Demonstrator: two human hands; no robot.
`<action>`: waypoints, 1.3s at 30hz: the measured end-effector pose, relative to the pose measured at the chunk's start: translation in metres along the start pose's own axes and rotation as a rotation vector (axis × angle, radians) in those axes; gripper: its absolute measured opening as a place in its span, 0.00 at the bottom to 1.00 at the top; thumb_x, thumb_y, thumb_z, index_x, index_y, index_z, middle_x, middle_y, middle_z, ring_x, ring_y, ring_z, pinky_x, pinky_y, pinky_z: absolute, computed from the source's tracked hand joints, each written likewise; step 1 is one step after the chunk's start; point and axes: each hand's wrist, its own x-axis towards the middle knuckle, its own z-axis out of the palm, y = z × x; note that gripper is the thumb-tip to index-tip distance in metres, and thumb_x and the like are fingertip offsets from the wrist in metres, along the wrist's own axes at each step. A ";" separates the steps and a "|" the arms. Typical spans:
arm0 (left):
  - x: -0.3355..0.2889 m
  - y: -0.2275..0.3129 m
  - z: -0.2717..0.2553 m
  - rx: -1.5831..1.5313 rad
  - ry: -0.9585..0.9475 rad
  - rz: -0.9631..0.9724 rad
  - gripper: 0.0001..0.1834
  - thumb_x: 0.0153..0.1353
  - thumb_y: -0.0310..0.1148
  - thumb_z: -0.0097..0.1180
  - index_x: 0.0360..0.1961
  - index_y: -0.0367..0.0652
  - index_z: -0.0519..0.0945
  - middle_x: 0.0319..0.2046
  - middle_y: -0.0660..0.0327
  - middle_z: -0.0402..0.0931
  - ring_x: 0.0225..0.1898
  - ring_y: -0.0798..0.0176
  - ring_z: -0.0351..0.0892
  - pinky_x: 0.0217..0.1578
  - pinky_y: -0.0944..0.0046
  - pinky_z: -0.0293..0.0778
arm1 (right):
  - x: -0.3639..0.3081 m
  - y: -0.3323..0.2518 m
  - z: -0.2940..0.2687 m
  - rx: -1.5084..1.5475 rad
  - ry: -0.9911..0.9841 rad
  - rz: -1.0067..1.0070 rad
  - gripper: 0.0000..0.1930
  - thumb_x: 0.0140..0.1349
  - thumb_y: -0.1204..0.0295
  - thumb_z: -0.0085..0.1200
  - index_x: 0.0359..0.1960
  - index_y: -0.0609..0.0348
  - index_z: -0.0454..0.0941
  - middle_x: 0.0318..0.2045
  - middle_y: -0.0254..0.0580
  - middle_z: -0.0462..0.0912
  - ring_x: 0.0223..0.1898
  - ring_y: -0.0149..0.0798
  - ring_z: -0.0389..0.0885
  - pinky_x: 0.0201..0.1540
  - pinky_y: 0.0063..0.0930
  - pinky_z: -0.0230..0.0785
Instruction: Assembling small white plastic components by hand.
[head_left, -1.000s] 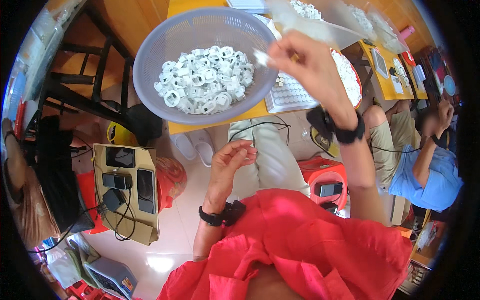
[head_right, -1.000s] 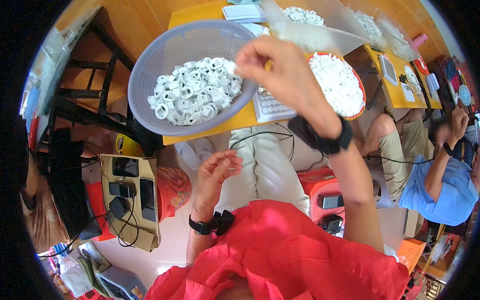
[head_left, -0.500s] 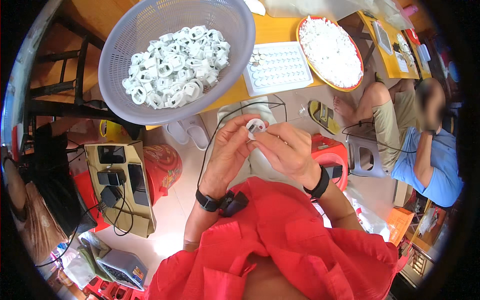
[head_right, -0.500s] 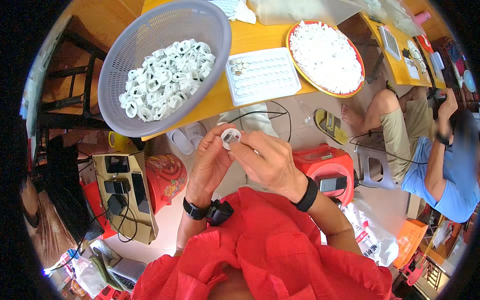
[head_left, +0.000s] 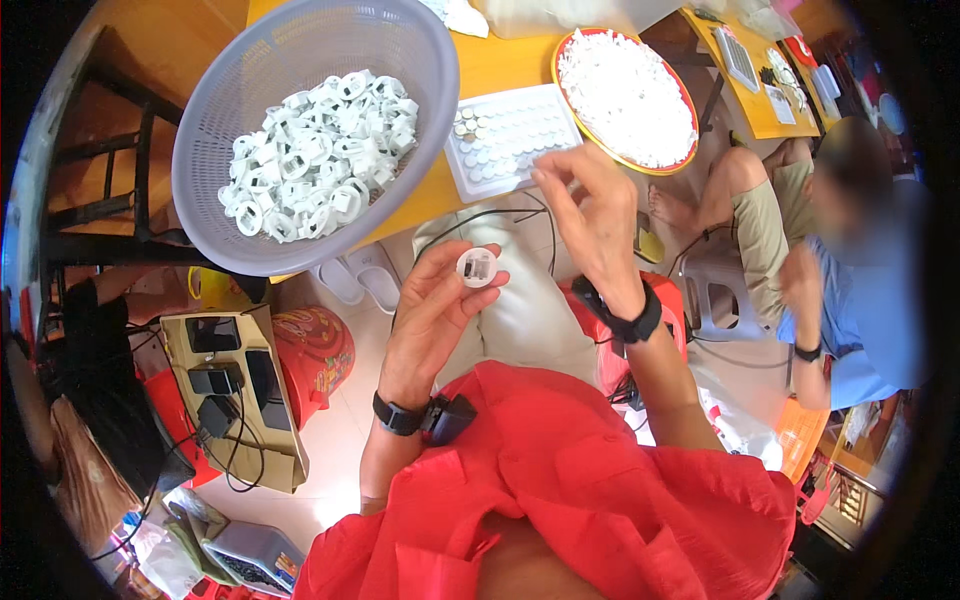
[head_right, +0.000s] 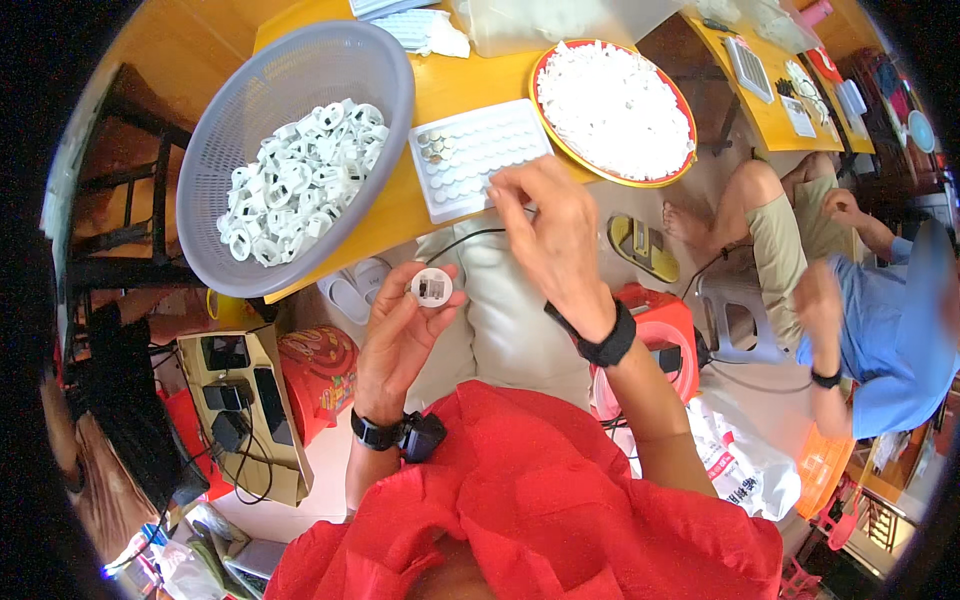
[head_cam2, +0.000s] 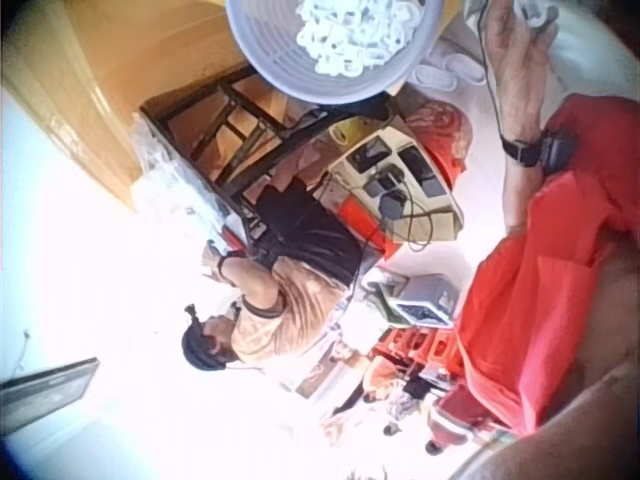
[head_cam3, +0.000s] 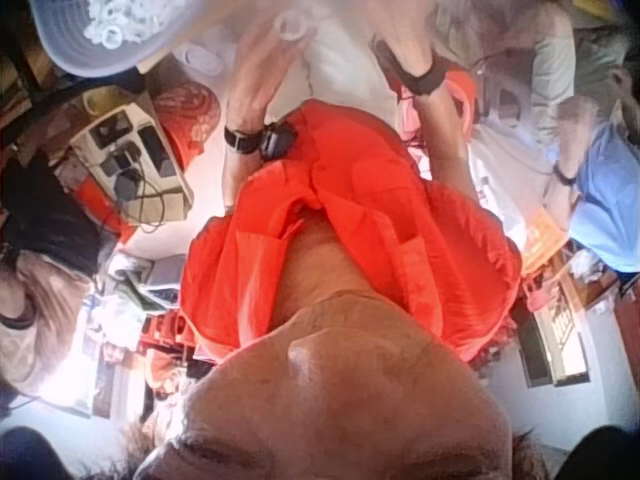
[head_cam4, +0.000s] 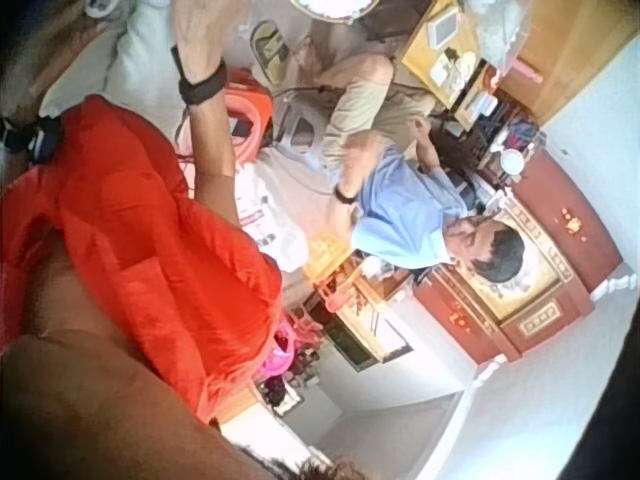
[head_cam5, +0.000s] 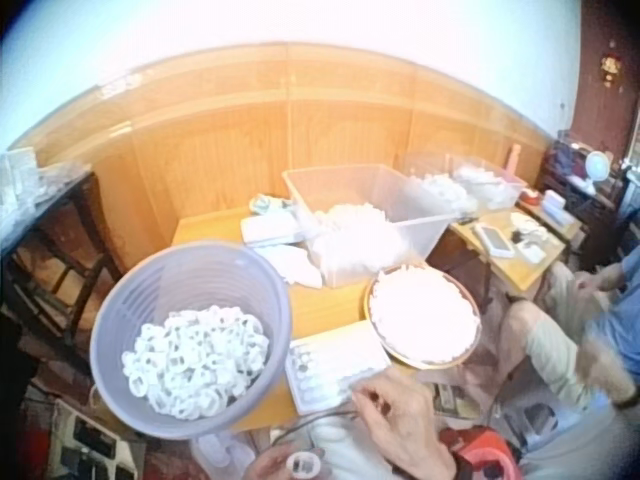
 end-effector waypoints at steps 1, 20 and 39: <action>-0.002 -0.001 -0.004 -0.014 -0.028 0.010 0.16 0.63 0.29 0.46 0.52 0.39 0.68 0.52 0.49 0.68 0.48 0.55 0.74 0.47 0.65 0.74 | 0.007 0.003 0.005 0.001 0.000 -0.003 0.03 0.49 0.79 0.55 0.27 0.63 0.77 0.23 0.42 0.75 0.22 0.38 0.73 0.24 0.28 0.64; -0.013 0.004 -0.014 -0.102 0.032 0.068 0.18 0.62 0.28 0.46 0.54 0.38 0.67 0.52 0.48 0.67 0.48 0.55 0.74 0.49 0.63 0.73 | 0.051 0.017 0.055 -0.241 -0.048 -0.068 0.03 0.46 0.77 0.55 0.24 0.61 0.78 0.23 0.45 0.75 0.28 0.47 0.75 0.31 0.38 0.66; -0.005 -0.001 0.000 0.064 0.124 0.065 0.15 0.58 0.23 0.51 0.48 0.41 0.72 0.44 0.61 0.73 0.46 0.68 0.73 0.45 0.68 0.72 | -0.049 -0.023 0.024 0.080 -0.164 -0.230 0.09 0.45 0.84 0.55 0.30 0.63 0.74 0.27 0.43 0.74 0.28 0.45 0.73 0.29 0.32 0.67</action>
